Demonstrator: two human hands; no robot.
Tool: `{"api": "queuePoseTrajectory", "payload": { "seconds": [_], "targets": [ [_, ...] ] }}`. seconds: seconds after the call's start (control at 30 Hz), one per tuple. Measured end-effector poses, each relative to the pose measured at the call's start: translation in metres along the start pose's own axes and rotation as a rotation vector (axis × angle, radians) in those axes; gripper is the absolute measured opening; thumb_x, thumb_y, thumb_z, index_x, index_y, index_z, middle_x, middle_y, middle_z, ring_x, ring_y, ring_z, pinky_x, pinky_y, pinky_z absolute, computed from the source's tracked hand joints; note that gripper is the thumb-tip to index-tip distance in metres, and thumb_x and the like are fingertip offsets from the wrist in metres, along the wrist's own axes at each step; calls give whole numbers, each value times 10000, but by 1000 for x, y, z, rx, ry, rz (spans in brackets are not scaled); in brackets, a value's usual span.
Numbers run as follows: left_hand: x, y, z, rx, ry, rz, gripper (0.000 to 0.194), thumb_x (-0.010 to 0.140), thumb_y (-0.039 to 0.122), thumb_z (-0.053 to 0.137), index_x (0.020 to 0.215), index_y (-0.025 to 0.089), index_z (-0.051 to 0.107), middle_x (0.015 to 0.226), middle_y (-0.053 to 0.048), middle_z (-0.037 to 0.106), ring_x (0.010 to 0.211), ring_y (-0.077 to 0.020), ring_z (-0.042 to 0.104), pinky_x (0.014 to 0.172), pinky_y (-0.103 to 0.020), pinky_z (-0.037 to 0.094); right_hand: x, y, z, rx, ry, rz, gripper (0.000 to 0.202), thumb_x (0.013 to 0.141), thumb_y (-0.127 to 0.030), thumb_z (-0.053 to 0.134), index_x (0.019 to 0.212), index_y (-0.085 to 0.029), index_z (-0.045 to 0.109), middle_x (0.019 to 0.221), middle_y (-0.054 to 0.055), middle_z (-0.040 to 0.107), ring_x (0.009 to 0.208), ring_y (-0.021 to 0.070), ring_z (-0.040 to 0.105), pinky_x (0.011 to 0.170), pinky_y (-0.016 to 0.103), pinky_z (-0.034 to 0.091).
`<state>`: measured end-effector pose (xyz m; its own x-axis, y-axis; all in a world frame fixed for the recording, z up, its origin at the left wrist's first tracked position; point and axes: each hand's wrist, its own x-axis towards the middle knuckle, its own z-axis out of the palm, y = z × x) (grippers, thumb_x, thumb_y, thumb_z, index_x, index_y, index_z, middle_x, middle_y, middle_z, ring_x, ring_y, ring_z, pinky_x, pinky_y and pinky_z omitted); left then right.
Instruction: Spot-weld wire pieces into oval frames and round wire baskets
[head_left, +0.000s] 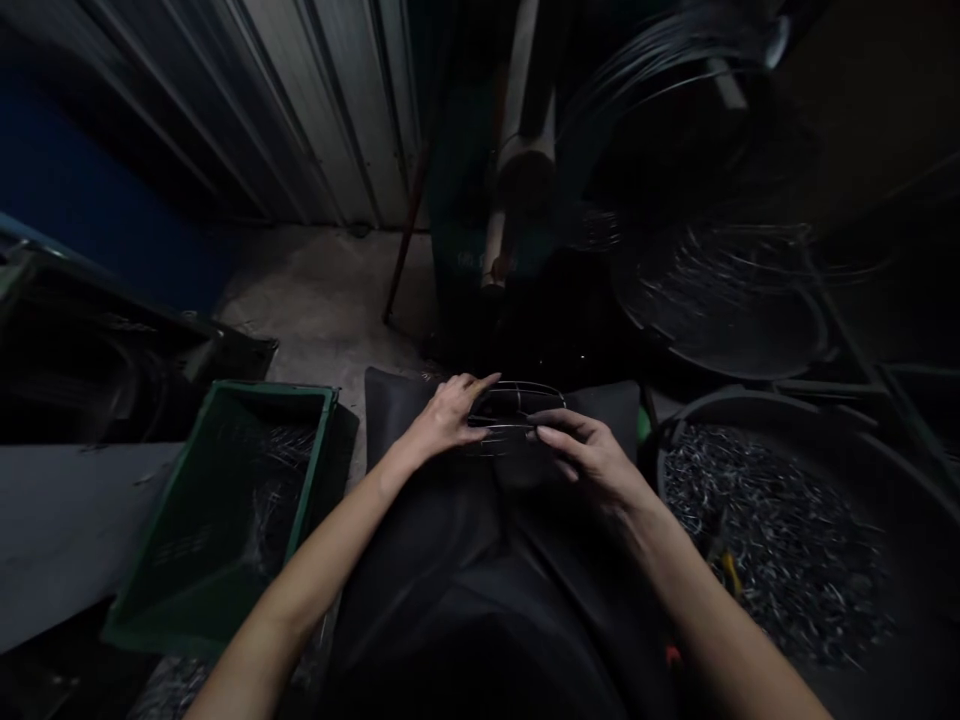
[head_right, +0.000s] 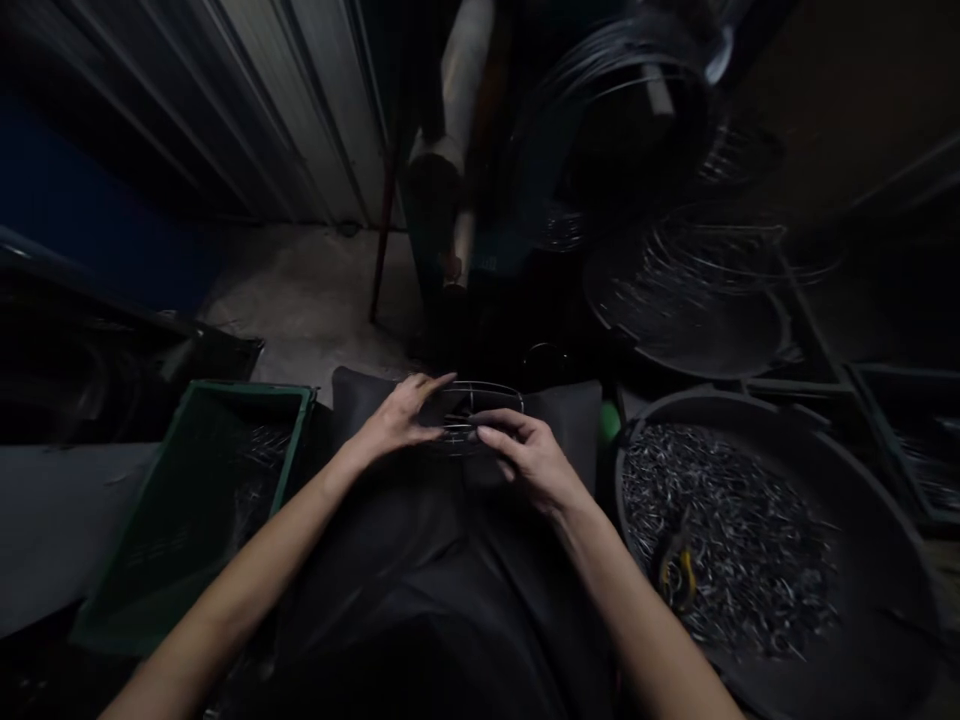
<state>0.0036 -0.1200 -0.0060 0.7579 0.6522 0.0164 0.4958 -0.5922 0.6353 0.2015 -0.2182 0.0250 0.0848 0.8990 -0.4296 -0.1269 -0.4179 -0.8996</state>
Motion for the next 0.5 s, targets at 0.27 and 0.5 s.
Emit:
{"api": "queuePoseTrajectory", "payload": {
  "seconds": [0.27,0.5],
  "targets": [
    [-24,-24,20,-122,214,0,791,756,156,591,1454,223,223,1358,-135,377,1275,-293,377,1063,-480,339,24,4,14,-1021,18,-469,386,825,-399,597,1170,-235,650,1091,62,703,812,210,685,652,298,501],
    [-18,-18,9,-240,382,79,807,718,136,651,1419,247,264,1262,-90,514,1158,-246,506,1007,-427,423,37,-7,19,-1506,2,-725,424,855,-372,580,1254,-230,586,1061,25,713,720,172,690,597,275,467]
  ]
}}
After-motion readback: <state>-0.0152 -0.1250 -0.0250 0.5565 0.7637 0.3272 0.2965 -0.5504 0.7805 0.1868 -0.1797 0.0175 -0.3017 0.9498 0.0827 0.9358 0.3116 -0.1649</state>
